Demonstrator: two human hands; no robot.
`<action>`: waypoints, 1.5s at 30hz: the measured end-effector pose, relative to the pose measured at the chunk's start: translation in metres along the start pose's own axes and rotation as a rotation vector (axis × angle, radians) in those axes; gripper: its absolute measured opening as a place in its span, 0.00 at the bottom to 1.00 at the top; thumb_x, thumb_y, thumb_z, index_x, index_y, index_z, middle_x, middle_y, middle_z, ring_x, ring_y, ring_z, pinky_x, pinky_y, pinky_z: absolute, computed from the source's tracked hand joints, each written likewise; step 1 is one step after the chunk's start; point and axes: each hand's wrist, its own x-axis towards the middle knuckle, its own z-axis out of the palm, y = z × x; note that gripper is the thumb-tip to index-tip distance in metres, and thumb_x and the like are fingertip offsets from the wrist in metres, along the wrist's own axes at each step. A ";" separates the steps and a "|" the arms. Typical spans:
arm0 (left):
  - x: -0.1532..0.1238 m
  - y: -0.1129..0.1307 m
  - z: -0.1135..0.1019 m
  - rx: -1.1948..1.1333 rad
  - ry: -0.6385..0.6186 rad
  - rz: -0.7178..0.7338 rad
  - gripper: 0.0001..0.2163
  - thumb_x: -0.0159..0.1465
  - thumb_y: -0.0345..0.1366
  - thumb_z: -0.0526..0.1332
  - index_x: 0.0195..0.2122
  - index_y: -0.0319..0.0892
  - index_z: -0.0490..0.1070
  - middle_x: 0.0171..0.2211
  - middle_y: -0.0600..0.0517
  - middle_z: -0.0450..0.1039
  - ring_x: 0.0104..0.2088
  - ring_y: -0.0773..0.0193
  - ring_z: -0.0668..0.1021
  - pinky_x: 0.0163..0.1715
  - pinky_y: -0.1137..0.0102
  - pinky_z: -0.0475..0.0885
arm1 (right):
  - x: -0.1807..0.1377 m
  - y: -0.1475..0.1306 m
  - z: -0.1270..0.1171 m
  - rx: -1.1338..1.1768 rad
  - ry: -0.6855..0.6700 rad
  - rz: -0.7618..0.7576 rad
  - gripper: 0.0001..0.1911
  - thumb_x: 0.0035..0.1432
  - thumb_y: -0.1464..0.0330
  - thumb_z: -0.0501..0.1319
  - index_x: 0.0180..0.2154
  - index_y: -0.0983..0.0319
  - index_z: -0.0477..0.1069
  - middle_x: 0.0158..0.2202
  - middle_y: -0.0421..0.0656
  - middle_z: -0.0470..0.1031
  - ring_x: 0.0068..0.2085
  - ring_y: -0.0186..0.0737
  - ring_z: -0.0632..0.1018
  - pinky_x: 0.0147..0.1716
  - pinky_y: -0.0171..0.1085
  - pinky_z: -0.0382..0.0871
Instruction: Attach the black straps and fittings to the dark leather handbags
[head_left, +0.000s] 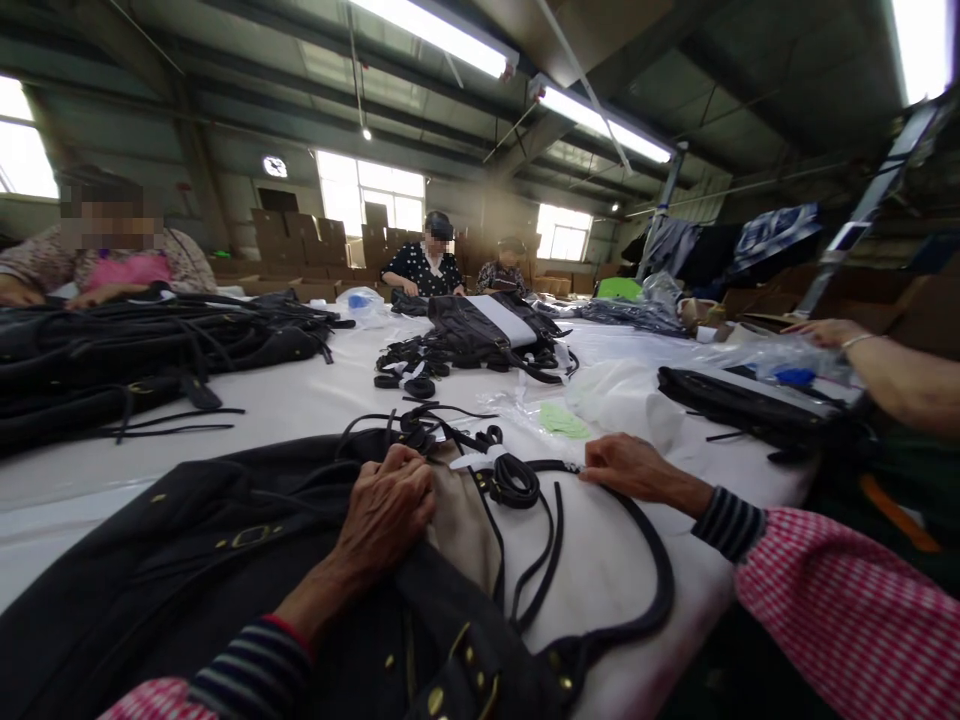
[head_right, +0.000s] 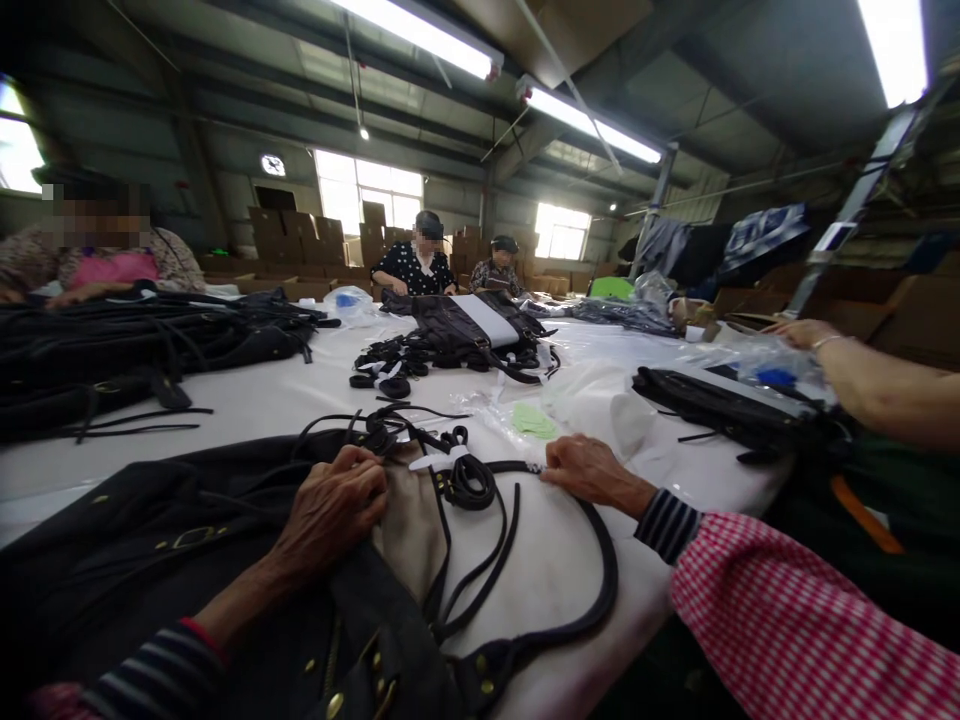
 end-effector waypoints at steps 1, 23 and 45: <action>0.000 0.000 0.000 0.004 -0.002 -0.003 0.06 0.65 0.30 0.59 0.30 0.43 0.68 0.39 0.49 0.78 0.51 0.52 0.73 0.41 0.59 0.62 | -0.004 -0.003 0.005 -0.049 0.009 0.004 0.09 0.60 0.63 0.62 0.31 0.61 0.76 0.33 0.44 0.79 0.36 0.43 0.77 0.34 0.37 0.59; 0.004 -0.002 -0.003 0.024 -0.056 -0.016 0.08 0.66 0.35 0.55 0.31 0.43 0.70 0.44 0.46 0.79 0.52 0.50 0.74 0.43 0.57 0.64 | -0.131 0.005 -0.029 0.109 -0.362 -0.078 0.04 0.59 0.67 0.57 0.32 0.59 0.69 0.34 0.40 0.73 0.38 0.43 0.73 0.40 0.40 0.62; 0.000 0.003 -0.005 -0.019 -0.021 -0.016 0.06 0.65 0.31 0.57 0.30 0.43 0.68 0.41 0.47 0.79 0.52 0.51 0.73 0.42 0.58 0.63 | -0.023 -0.044 0.031 -0.123 -0.060 -0.154 0.06 0.57 0.76 0.57 0.35 0.61 0.70 0.36 0.47 0.77 0.38 0.42 0.76 0.38 0.36 0.65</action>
